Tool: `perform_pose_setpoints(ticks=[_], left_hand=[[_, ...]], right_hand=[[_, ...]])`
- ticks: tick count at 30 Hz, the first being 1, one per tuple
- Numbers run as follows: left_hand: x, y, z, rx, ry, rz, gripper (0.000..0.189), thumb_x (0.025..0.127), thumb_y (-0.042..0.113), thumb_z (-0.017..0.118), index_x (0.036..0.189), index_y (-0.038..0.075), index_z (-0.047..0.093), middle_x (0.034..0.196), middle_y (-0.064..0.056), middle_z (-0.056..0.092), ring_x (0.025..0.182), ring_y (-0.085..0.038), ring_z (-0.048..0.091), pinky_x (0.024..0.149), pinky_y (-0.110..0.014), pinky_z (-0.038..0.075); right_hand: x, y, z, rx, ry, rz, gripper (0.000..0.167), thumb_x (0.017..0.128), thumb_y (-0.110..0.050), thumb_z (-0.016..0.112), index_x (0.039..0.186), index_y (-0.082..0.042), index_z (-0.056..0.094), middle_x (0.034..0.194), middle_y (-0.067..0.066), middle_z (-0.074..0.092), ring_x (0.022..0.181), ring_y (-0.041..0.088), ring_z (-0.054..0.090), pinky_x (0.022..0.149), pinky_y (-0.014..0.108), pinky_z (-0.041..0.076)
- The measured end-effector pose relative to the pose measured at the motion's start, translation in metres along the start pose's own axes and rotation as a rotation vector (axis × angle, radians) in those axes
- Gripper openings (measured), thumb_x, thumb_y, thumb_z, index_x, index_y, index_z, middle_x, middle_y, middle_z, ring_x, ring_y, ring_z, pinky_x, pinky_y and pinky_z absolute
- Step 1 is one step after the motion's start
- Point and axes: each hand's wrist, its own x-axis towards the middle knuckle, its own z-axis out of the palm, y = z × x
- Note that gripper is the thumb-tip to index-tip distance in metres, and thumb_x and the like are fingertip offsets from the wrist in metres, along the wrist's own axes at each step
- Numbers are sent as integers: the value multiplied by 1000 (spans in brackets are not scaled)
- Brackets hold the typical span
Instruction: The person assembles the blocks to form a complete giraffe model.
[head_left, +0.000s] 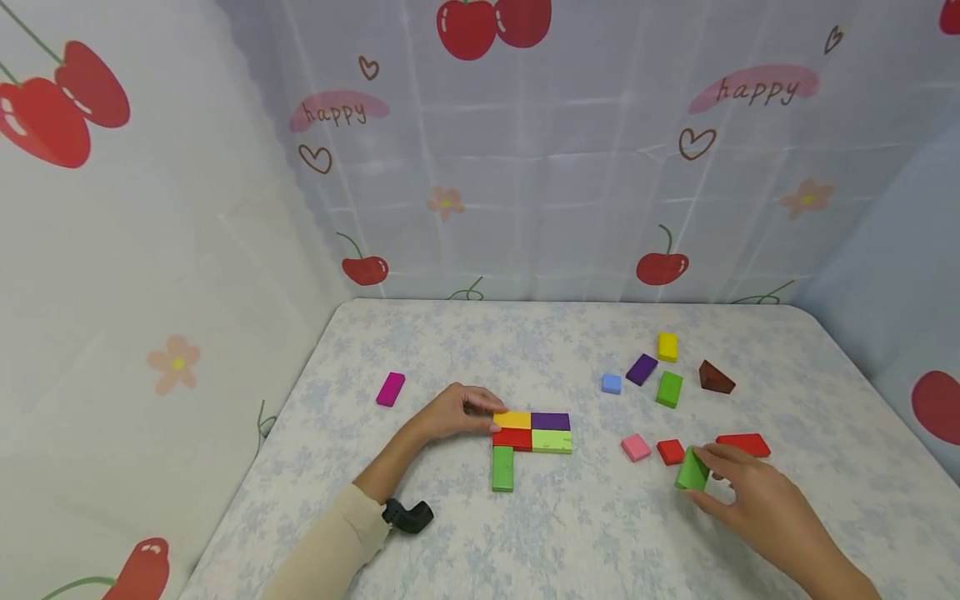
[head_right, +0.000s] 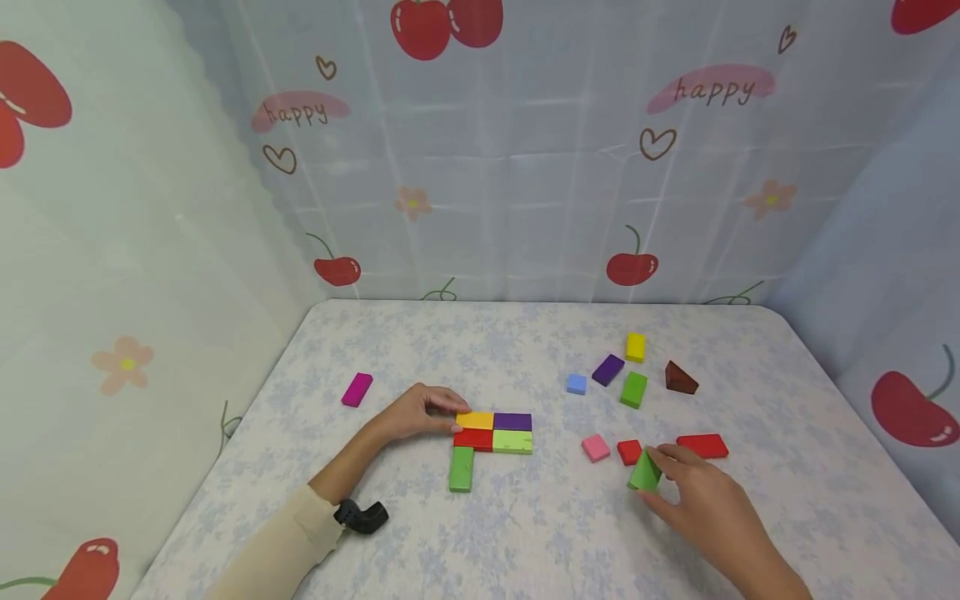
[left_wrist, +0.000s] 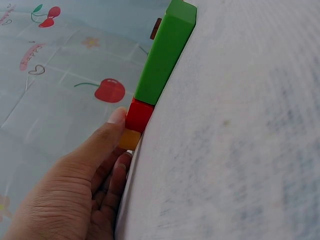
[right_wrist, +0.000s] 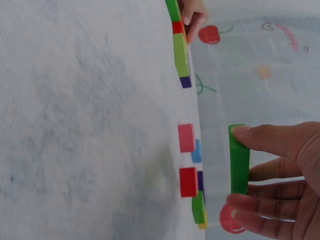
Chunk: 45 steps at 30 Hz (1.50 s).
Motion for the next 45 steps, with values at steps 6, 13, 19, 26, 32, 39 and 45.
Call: perform_pose_setpoints(ticks=[6,13,19,26,32,39,45], left_hand=[[0,-1,1,-6,6,2,33,85,19,84,118,17,79,114,5,74,110,-13,64,90,-31,53],[-1,-2,1,-11,8,7,33,85,13,84,118,11,78,118,-3,73,112,-20,64,92,-34,53],[-1,-5,2,-5,3,-1,34,86,13,83,119,9,77,120,-6,73,113,-21,64,92,-32,52],[-1,-2,3,3,10,5,33,86,17,83,119,15,78,116,2,74,111,-13,64,91,-30,52],[-1,2,0,3,10,-3,32,86,17,84,118,15,78,115,8,73,111,-11,64,92,-31,53],[0,1,1,3,6,-5,32,86,17,84,118,16,79,114,7,73,110,-11,64,91,-31,53],[0,1,1,4,12,-2,32,85,19,85,117,17,79,114,5,74,109,-13,64,89,-31,52]], right_hand=[[6,-25,11,-1,-20,-98,66,74,-34,91,125,3,70,122,20,67,103,36,68,77,48,59],[17,-51,18,-22,-58,-234,62,75,-36,90,127,-5,72,124,13,68,108,32,68,79,44,59],[28,-69,30,-36,-149,-360,60,77,-37,89,125,-5,73,122,8,68,110,26,66,84,41,58],[38,-81,46,-47,-225,-440,60,77,-36,89,125,-3,72,122,10,69,109,27,66,84,41,58],[40,-85,47,-82,-222,-415,62,75,-38,90,127,-8,73,124,12,67,109,28,66,82,41,59],[35,-73,44,-75,-204,-402,57,76,-35,90,126,-12,73,110,1,62,74,4,54,62,21,50],[36,-68,42,-22,-239,-444,47,80,-31,87,122,-12,76,102,-5,68,84,6,60,70,26,55]])
